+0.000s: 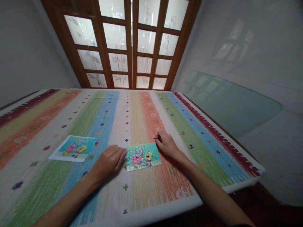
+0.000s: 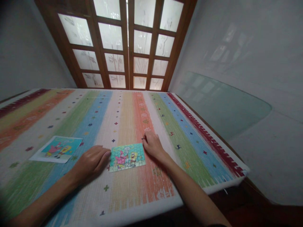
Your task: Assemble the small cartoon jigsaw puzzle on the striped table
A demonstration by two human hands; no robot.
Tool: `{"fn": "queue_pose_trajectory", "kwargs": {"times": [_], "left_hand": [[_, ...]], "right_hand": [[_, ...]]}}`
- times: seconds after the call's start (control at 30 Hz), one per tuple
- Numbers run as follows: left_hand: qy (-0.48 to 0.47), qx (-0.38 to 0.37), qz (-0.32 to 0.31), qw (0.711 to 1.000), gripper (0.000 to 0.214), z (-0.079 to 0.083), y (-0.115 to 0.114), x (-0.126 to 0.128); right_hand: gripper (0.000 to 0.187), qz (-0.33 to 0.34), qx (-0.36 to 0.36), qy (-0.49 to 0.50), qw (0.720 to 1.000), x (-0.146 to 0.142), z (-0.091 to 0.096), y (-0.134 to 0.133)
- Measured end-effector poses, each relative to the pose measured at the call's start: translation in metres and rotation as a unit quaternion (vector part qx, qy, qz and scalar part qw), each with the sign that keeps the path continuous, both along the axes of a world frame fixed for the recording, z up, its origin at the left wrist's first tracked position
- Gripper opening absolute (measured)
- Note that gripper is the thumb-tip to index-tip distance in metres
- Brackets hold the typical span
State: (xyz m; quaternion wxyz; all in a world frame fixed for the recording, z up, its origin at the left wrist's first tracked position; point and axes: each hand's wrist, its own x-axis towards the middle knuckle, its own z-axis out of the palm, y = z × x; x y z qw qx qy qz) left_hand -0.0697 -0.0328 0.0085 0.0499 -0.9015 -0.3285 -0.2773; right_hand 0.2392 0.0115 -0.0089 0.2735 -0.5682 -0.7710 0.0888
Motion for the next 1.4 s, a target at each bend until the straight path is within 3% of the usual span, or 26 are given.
{"fn": "queue_pose_trajectory", "kwargs": {"times": [0.1,0.23,0.33,0.43,0.67,0.83,1.4], "left_hand": [[-0.006,0.019,-0.003,1.0,0.031,-0.003,0.001,-0.001],[-0.006,0.04,0.003,0.999,0.028,-0.009,0.001,-0.004],[-0.01,0.047,0.003,0.999,0.031,-0.012,0.001,-0.006],[-0.022,0.026,-0.017,0.999,0.029,-0.009,0.0,-0.004],[-0.005,-0.022,-0.041,0.999,0.023,-0.002,-0.001,0.0],[-0.011,-0.02,-0.046,0.999,0.023,-0.003,-0.001,0.0],[-0.006,-0.027,-0.051,0.998,0.024,0.0,-0.002,0.001]], "right_hand": [[0.007,0.029,-0.012,0.062,0.998,-0.005,0.006,-0.003],[0.005,0.113,-0.095,0.163,0.976,-0.014,0.019,-0.014],[0.006,0.189,-0.132,0.16,0.96,-0.024,0.023,-0.025],[0.006,0.235,-0.1,0.102,0.961,-0.034,0.019,-0.034],[0.011,0.238,0.046,0.005,0.97,-0.041,0.01,-0.04],[0.02,0.254,0.044,-0.036,0.965,-0.037,0.015,-0.041],[0.013,0.27,0.044,-0.024,0.962,-0.036,0.015,-0.042]]}}
